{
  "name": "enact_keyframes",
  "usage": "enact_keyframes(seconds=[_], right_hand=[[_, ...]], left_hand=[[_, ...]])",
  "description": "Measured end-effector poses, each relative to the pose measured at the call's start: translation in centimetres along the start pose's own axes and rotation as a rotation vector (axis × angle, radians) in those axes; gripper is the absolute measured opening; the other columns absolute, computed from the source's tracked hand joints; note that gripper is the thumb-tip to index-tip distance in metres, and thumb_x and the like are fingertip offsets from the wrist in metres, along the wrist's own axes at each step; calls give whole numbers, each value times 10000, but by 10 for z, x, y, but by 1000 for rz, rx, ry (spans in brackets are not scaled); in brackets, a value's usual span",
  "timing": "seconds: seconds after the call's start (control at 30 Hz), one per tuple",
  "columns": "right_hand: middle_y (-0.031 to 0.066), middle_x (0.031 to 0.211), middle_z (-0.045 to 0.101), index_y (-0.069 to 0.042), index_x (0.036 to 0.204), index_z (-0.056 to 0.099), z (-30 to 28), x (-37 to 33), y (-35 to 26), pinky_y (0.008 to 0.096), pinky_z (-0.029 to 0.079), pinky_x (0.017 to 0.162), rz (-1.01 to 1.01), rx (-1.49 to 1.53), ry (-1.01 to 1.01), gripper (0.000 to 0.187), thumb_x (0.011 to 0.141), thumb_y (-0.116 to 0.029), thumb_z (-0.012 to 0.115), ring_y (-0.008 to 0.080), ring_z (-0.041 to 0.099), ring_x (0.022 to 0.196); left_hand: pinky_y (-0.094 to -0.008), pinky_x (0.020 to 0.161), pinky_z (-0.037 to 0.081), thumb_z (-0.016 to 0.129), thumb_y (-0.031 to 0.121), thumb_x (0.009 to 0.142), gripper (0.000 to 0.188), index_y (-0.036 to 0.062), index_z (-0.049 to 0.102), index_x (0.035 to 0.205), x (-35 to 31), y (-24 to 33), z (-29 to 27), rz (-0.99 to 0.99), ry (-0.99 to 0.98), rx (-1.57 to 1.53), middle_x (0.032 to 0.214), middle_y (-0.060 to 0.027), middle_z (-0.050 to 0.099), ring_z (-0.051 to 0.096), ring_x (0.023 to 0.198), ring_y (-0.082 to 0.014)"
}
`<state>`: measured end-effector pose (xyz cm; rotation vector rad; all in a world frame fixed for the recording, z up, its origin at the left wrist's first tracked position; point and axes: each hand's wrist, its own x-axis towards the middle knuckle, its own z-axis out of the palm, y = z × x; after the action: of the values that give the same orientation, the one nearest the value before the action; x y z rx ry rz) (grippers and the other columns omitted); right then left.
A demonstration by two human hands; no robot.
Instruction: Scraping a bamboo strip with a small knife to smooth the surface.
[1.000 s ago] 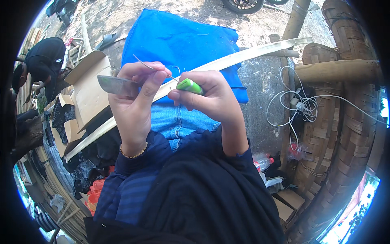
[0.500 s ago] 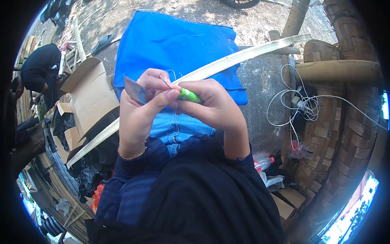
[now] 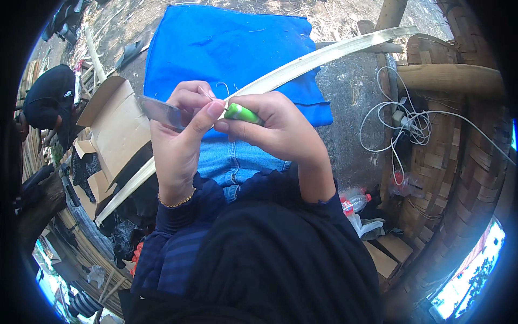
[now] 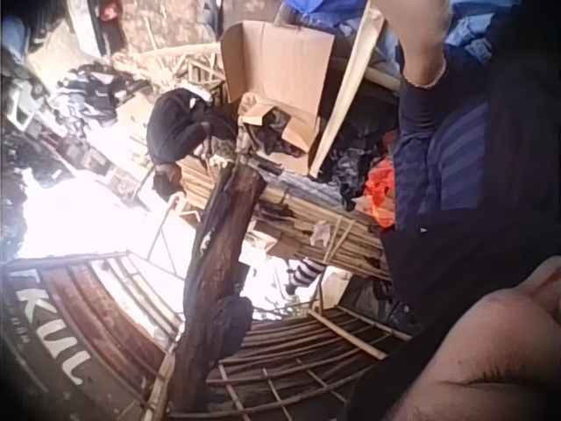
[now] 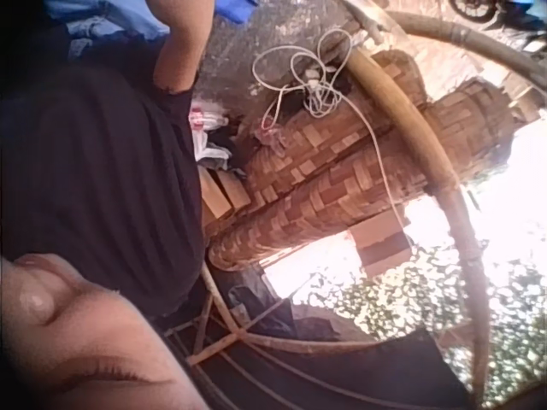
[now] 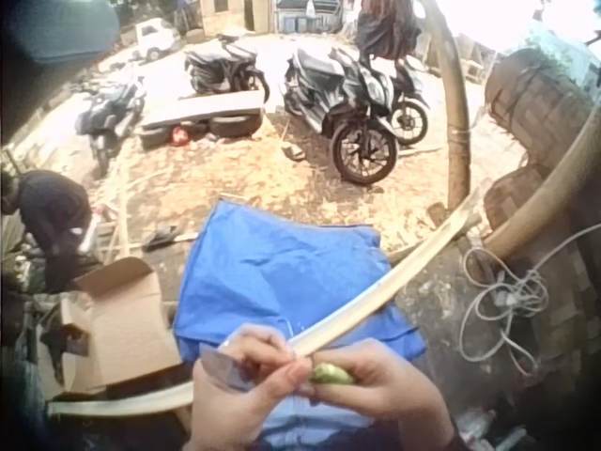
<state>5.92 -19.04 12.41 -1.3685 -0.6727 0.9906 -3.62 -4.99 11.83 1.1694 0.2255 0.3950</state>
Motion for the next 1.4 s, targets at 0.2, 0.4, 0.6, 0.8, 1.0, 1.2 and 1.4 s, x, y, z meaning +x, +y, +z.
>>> enact_keyframes(seconds=[0.2, 0.4, 0.6, 0.8, 1.0, 1.2, 1.4], right_hand=[[31, 730, 607, 26, 921, 642, -5, 5, 0, 228, 453, 609, 20, -13, -20, 129, 870, -87, 604, 78, 566, 679], [-10, 626, 532, -9, 861, 642, 3, 9, 11, 207, 354, 471, 82, 27, 112, 182, 885, -188, 632, 38, 472, 537], [-37, 551, 442, -24, 805, 591, 3, 10, 16, 195, 249, 398, 182, 368, -3, 289, 942, -268, 524, 20, 346, 442], [-13, 547, 444, -9, 795, 578, 15, 14, 13, 205, 259, 395, 206, 455, -93, 368, 950, -318, 452, 39, 352, 436], [-4, 571, 457, -11, 787, 571, 18, 11, 8, 211, 280, 402, 260, 460, -108, 383, 947, -336, 447, 50, 364, 445], [-20, 602, 448, -32, 788, 533, 20, 8, 3, 204, 274, 404, 254, 401, -93, 360, 959, -333, 437, 42, 355, 467], [10, 593, 438, -6, 745, 509, 18, 2, 1, 208, 255, 398, 271, 375, -79, 481, 907, -457, 470, 57, 362, 453]], left_hand=[[-212, 609, 481, 700, 48, 829, 110, -33, 636, 868, 2, 1, 3, -39, 1, 54, 948, -49, 548, 547, 689, -56], [-213, 710, 424, 595, 208, 929, 242, -30, 622, 956, 5, 0, 4, -146, 242, -142, 1004, -79, 578, 502, 815, -54], [-270, 747, 407, 246, 406, 1023, 563, -58, 554, 1102, 25, -1, -17, 148, 106, -328, 1038, -137, 607, 517, 808, -135], [-337, 884, 384, 180, 415, 1021, 619, -59, 553, 1164, 35, -3, -9, 360, 36, -23, 1144, -189, 606, 553, 1068, -235], [-378, 984, 365, 201, 390, 1024, 606, -48, 615, 1079, 36, -8, -8, 412, 65, 118, 1094, -162, 639, 547, 1093, -251], [-408, 984, 380, 196, 352, 1023, 609, -70, 635, 1002, 44, -6, -15, 469, -80, 279, 1055, -192, 645, 559, 1090, -303], [-463, 1074, 266, 165, 349, 1017, 613, -44, 635, 999, 40, -6, -17, 407, -177, 370, 1091, -227, 633, 528, 1166, -355]])
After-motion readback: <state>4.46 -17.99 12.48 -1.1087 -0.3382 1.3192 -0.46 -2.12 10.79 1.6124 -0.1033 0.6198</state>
